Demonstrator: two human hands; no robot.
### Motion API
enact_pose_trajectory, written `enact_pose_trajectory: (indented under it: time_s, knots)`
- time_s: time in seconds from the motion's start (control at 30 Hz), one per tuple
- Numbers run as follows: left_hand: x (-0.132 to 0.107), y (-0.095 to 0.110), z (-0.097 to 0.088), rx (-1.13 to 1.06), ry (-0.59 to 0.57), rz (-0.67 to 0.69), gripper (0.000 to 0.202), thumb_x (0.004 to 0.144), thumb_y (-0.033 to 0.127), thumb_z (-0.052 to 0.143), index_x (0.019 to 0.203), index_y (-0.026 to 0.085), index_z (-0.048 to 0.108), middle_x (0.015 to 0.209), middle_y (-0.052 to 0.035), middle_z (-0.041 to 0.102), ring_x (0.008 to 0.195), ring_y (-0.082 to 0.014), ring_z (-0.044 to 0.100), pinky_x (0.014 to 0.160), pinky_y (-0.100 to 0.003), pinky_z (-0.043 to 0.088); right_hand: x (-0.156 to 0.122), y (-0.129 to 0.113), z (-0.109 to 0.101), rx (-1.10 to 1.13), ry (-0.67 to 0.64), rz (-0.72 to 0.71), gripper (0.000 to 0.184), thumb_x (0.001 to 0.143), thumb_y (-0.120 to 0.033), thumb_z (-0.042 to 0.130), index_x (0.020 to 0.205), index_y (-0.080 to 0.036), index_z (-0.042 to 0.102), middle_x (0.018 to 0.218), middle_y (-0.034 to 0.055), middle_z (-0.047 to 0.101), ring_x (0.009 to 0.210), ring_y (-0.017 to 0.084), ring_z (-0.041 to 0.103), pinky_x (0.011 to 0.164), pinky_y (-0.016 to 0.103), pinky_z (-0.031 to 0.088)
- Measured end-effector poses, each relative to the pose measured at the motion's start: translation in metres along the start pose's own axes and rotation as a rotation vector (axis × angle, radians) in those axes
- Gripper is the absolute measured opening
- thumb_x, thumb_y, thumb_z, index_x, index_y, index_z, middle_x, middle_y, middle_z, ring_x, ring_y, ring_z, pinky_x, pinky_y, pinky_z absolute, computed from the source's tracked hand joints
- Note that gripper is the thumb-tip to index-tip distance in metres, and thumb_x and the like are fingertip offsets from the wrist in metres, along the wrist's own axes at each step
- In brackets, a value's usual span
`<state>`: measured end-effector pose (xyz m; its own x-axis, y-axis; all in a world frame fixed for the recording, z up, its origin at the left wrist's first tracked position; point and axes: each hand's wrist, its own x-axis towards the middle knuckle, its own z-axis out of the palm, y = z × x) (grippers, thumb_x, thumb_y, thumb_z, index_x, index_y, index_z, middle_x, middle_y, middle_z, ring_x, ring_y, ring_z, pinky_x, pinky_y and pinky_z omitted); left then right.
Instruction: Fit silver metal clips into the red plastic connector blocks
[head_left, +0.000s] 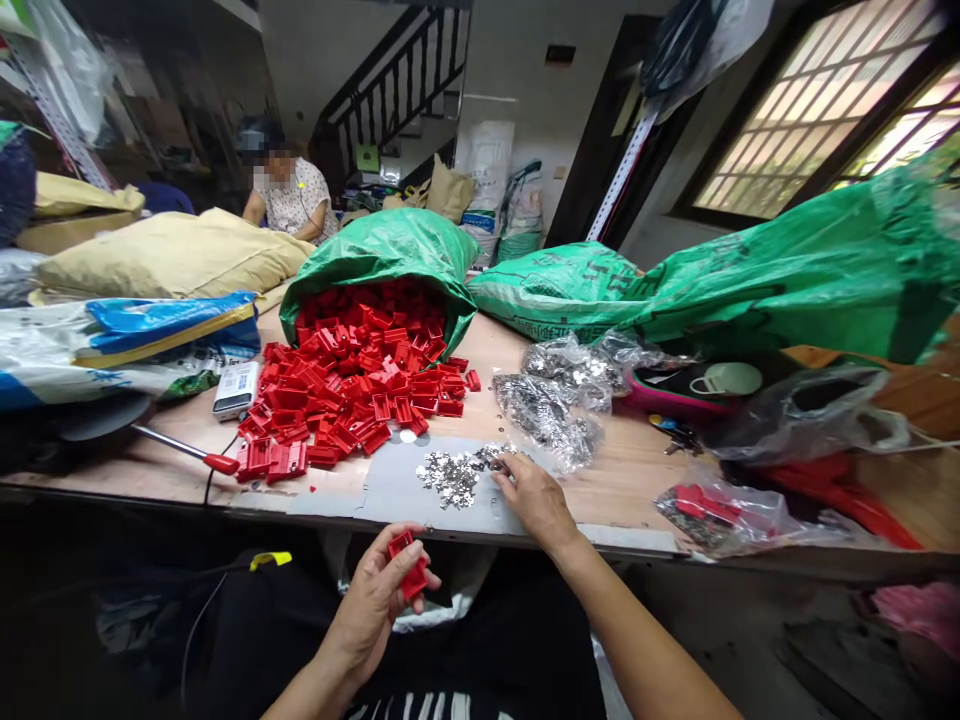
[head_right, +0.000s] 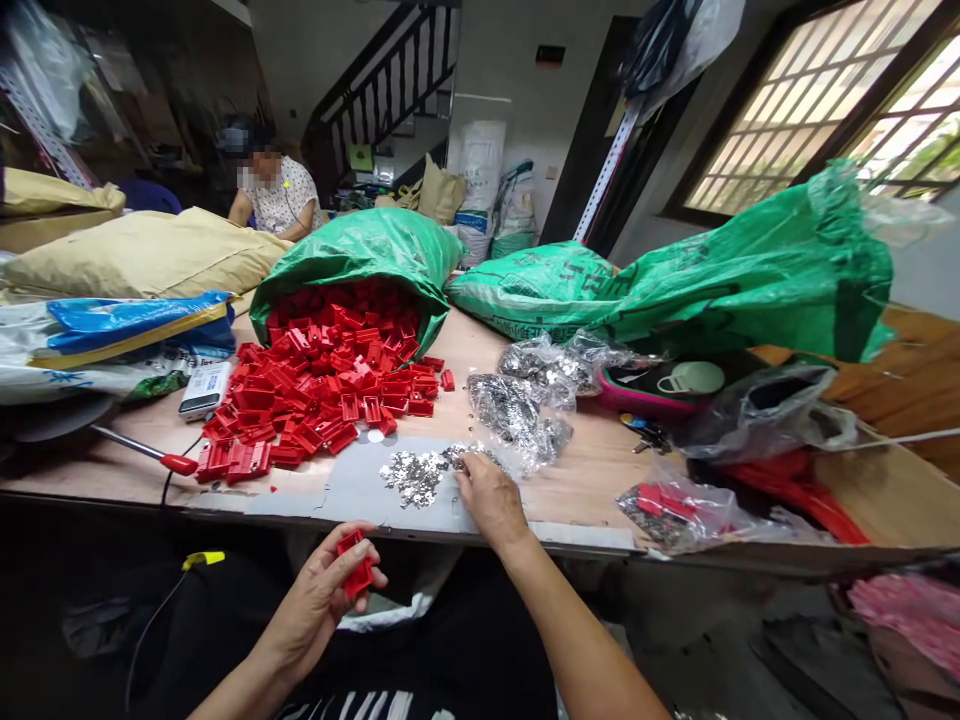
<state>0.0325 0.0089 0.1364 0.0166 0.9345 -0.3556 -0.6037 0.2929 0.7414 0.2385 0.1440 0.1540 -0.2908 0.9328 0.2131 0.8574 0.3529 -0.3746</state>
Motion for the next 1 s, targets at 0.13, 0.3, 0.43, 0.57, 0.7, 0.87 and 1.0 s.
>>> enact_pose_trajectory:
  time_s: [0.13, 0.3, 0.43, 0.57, 0.7, 0.87, 1.0]
  knots:
    - [-0.003, 0.002, 0.000, -0.080, -0.027, -0.072, 0.043, 0.081, 0.027, 0.065, 0.122, 0.020, 0.054, 0.107, -0.0108, 0.065, 0.082, -0.0194, 0.069, 0.059, -0.024, 0.052, 0.010, -0.003, 0.010, -0.078, 0.019, -0.045, 0.019, 0.086, -0.017, 0.054, 0.103, -0.021, 0.061, 0.099, 0.0058, 0.068, 0.091, 0.018, 0.062, 0.079, 0.026, 0.044]
    - [-0.006, 0.010, -0.001, -0.173, -0.036, -0.123, 0.052, 0.079, 0.017, 0.064, 0.129, 0.021, 0.050, 0.122, -0.0128, 0.061, 0.102, -0.0272, 0.065, 0.084, -0.037, 0.053, 0.010, -0.002, 0.017, -0.089, 0.022, -0.063, 0.010, 0.087, -0.018, 0.052, 0.089, -0.021, 0.061, 0.090, 0.0031, 0.067, 0.083, 0.017, 0.062, 0.071, 0.024, 0.043]
    - [-0.007, 0.010, -0.002, -0.147, -0.033, -0.079, 0.047, 0.076, 0.020, 0.070, 0.121, 0.021, 0.055, 0.113, -0.0102, 0.065, 0.109, -0.0285, 0.062, 0.084, -0.036, 0.054, -0.002, 0.006, 0.016, -0.104, 0.044, -0.070, 0.011, 0.089, -0.019, 0.049, 0.089, -0.021, 0.060, 0.089, 0.0036, 0.066, 0.080, 0.018, 0.062, 0.069, 0.025, 0.043]
    - [-0.004, 0.005, -0.004, -0.084, 0.017, -0.017, 0.045, 0.070, 0.024, 0.077, 0.110, 0.019, 0.059, 0.101, -0.0087, 0.069, 0.095, -0.0256, 0.068, 0.076, -0.035, 0.057, -0.017, 0.015, 0.011, -0.055, 0.041, -0.140, 0.013, 0.089, -0.019, 0.049, 0.097, -0.022, 0.060, 0.094, 0.0037, 0.066, 0.084, 0.018, 0.063, 0.072, 0.026, 0.046]
    - [0.001, -0.002, -0.004, -0.009, 0.081, 0.080, 0.047, 0.059, 0.024, 0.083, 0.100, 0.015, 0.061, 0.093, -0.0105, 0.074, 0.078, -0.0211, 0.070, 0.067, -0.031, 0.058, -0.020, 0.020, 0.003, -0.001, 0.029, -0.113, 0.016, 0.088, -0.019, 0.049, 0.098, -0.022, 0.060, 0.096, 0.0038, 0.066, 0.086, 0.018, 0.063, 0.075, 0.027, 0.048]
    - [0.005, -0.006, -0.005, 0.076, 0.086, 0.195, 0.047, 0.057, 0.021, 0.084, 0.098, 0.015, 0.064, 0.088, -0.0093, 0.076, 0.074, -0.0178, 0.071, 0.071, -0.026, 0.056, -0.007, 0.018, 0.009, 0.001, 0.034, -0.091, 0.018, 0.086, -0.018, 0.049, 0.098, -0.022, 0.062, 0.096, 0.0051, 0.067, 0.087, 0.019, 0.064, 0.076, 0.029, 0.048]
    - [0.006, -0.004, -0.009, 0.192, 0.085, 0.278, 0.041, 0.058, 0.021, 0.083, 0.095, 0.017, 0.065, 0.093, -0.0071, 0.076, 0.082, -0.0199, 0.071, 0.077, -0.028, 0.056, 0.000, 0.016, 0.015, 0.025, 0.018, -0.118, 0.013, 0.086, -0.019, 0.050, 0.089, -0.021, 0.063, 0.092, 0.0047, 0.067, 0.085, 0.019, 0.063, 0.076, 0.028, 0.047]
